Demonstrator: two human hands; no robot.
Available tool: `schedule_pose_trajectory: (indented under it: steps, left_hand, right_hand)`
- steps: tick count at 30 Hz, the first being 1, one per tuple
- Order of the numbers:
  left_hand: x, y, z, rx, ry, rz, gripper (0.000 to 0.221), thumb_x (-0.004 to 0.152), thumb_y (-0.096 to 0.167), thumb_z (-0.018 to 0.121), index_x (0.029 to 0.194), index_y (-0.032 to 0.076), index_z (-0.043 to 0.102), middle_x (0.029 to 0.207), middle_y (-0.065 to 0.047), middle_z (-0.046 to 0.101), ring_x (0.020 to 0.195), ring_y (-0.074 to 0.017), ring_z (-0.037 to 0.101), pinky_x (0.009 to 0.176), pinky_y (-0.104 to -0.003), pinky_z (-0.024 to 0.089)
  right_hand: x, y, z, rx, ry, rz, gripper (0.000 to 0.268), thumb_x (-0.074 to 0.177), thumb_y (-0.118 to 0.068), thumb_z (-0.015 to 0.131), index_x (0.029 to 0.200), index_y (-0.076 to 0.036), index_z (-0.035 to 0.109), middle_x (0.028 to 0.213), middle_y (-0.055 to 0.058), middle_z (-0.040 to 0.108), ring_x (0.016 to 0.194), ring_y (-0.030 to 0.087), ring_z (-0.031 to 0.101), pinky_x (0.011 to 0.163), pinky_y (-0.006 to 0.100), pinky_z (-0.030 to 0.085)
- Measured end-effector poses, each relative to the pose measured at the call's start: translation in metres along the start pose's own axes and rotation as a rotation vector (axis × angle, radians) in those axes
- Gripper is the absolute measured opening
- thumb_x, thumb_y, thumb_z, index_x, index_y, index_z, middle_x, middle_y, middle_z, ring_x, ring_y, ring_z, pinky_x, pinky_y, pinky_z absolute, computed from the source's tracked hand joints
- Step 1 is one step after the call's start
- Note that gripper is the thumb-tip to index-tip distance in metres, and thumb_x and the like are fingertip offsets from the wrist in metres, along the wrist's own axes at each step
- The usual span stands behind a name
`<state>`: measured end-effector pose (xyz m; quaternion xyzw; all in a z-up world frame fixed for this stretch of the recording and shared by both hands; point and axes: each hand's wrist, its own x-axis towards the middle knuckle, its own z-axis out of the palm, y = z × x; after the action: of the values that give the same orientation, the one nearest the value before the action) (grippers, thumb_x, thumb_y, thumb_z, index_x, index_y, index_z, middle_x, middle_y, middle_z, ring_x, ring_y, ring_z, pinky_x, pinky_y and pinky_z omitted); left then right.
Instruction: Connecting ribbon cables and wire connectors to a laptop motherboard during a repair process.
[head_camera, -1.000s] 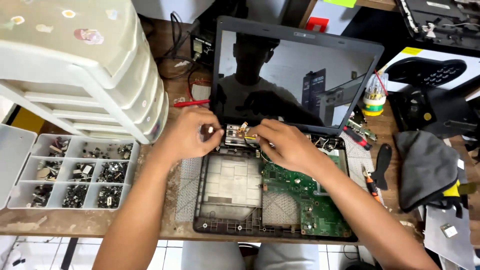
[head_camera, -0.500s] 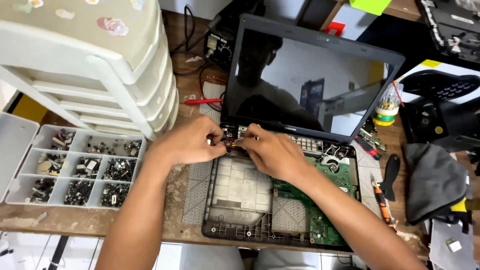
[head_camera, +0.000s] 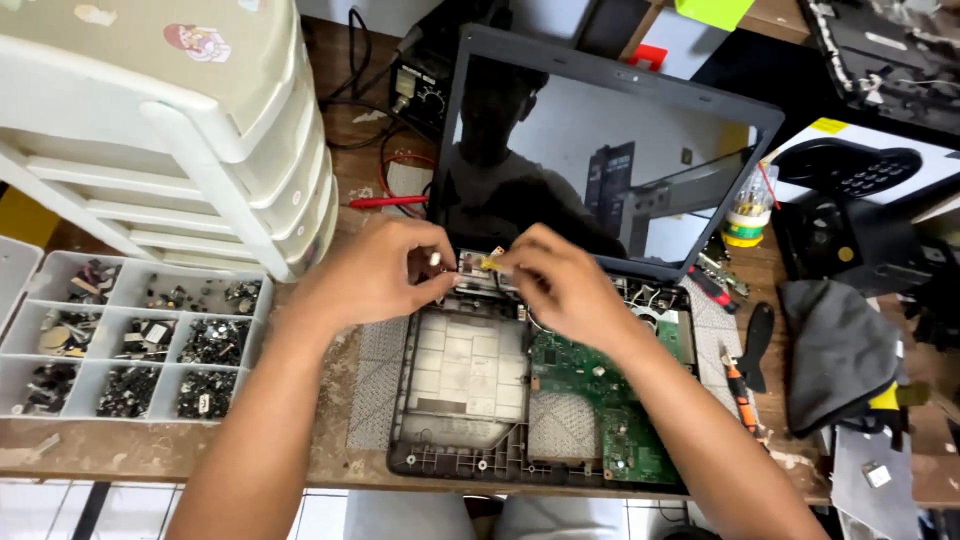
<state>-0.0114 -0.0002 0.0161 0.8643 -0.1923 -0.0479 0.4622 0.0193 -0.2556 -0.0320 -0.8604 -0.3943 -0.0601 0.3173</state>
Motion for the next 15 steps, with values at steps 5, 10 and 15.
schedule_pose_trajectory:
  steps: [5, 10, 15]
  left_hand:
    - [0.011, -0.016, 0.031, -0.066, 0.081, 0.114, 0.012, 0.081, 0.007, 0.080, 0.091, 0.005, 0.076, 0.080, -0.015, 0.074, 0.074, -0.0260, 0.072, 0.063, -0.035, 0.058]
    - [0.018, -0.027, 0.057, -0.145, 0.118, 0.169, 0.015, 0.084, 0.006, 0.080, 0.099, 0.004, 0.078, 0.085, -0.016, 0.075, 0.078, -0.0269, 0.073, 0.066, -0.036, 0.059]
    - [0.021, -0.030, 0.070, -0.184, 0.144, 0.201, 0.016, 0.085, 0.005, 0.080, 0.101, 0.006, 0.079, 0.084, -0.013, 0.077, 0.072, -0.0252, 0.073, 0.063, -0.034, 0.058]
  right_hand:
    - [-0.002, 0.013, -0.030, 0.061, 0.156, -0.001, 0.015, 0.090, 0.002, 0.069, 0.102, -0.005, 0.076, 0.088, 0.010, 0.066, 0.073, 0.030, 0.068, 0.065, 0.036, 0.053]
    - [-0.006, 0.012, -0.042, 0.114, 0.176, 0.006, 0.016, 0.089, 0.003, 0.071, 0.101, -0.006, 0.077, 0.084, 0.010, 0.068, 0.070, 0.027, 0.067, 0.064, 0.035, 0.052]
    - [-0.012, 0.016, -0.043, 0.174, 0.192, 0.008, 0.008, 0.087, 0.002, 0.074, 0.092, -0.004, 0.076, 0.079, 0.011, 0.068, 0.063, 0.026, 0.063, 0.059, 0.036, 0.050]
